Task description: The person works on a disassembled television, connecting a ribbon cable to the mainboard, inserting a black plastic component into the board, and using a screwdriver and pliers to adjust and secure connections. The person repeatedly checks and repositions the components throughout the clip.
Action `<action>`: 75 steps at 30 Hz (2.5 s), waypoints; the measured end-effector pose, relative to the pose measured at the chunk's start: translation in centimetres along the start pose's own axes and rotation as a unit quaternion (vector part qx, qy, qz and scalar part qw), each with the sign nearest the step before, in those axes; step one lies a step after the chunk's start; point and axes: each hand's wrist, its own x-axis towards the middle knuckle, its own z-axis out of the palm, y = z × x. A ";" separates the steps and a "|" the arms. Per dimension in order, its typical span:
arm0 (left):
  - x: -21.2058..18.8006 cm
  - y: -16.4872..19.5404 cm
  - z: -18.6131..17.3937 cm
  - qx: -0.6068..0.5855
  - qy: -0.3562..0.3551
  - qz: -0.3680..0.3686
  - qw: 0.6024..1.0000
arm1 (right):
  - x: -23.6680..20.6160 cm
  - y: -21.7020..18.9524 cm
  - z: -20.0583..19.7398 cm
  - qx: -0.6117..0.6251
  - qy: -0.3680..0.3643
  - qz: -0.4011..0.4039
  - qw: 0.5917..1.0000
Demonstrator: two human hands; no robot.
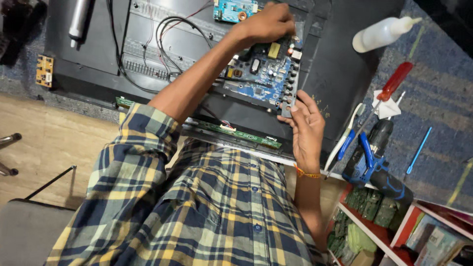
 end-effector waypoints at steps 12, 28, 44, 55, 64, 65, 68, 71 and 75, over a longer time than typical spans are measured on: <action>1.2 1.1 -4.9 -0.073 -0.022 -0.094 0.993 | -0.2 0.3 0.8 -0.062 0.016 -0.027 0.998; -2.7 0.1 -5.5 0.217 -0.026 0.038 0.975 | -0.2 0.6 0.7 -0.062 0.029 -0.038 0.997; -3.2 -1.4 -6.2 -0.050 -0.107 -0.046 0.992 | -0.7 0.1 0.9 -0.071 0.031 -0.047 0.996; -4.1 4.2 -2.0 0.300 0.083 0.086 0.946 | -0.5 1.2 0.2 -0.091 0.049 -0.048 0.994; -3.7 4.3 1.6 0.233 0.087 0.111 0.962 | -0.6 2.1 0.1 -0.166 0.063 -0.091 0.980; -3.7 3.9 1.6 0.216 0.090 0.113 0.966 | -0.6 2.0 0.1 -0.184 0.069 -0.092 0.976; -3.5 3.1 1.6 0.161 0.074 0.085 0.980 | -0.7 1.9 0.4 -0.225 0.080 -0.113 0.964; -3.5 2.8 1.7 0.166 0.085 0.102 0.977 | -0.9 1.8 0.6 -0.220 0.079 -0.111 0.966; -3.6 2.7 1.6 0.159 0.081 0.106 0.978 | -1.1 1.6 0.6 -0.209 0.059 -0.102 0.971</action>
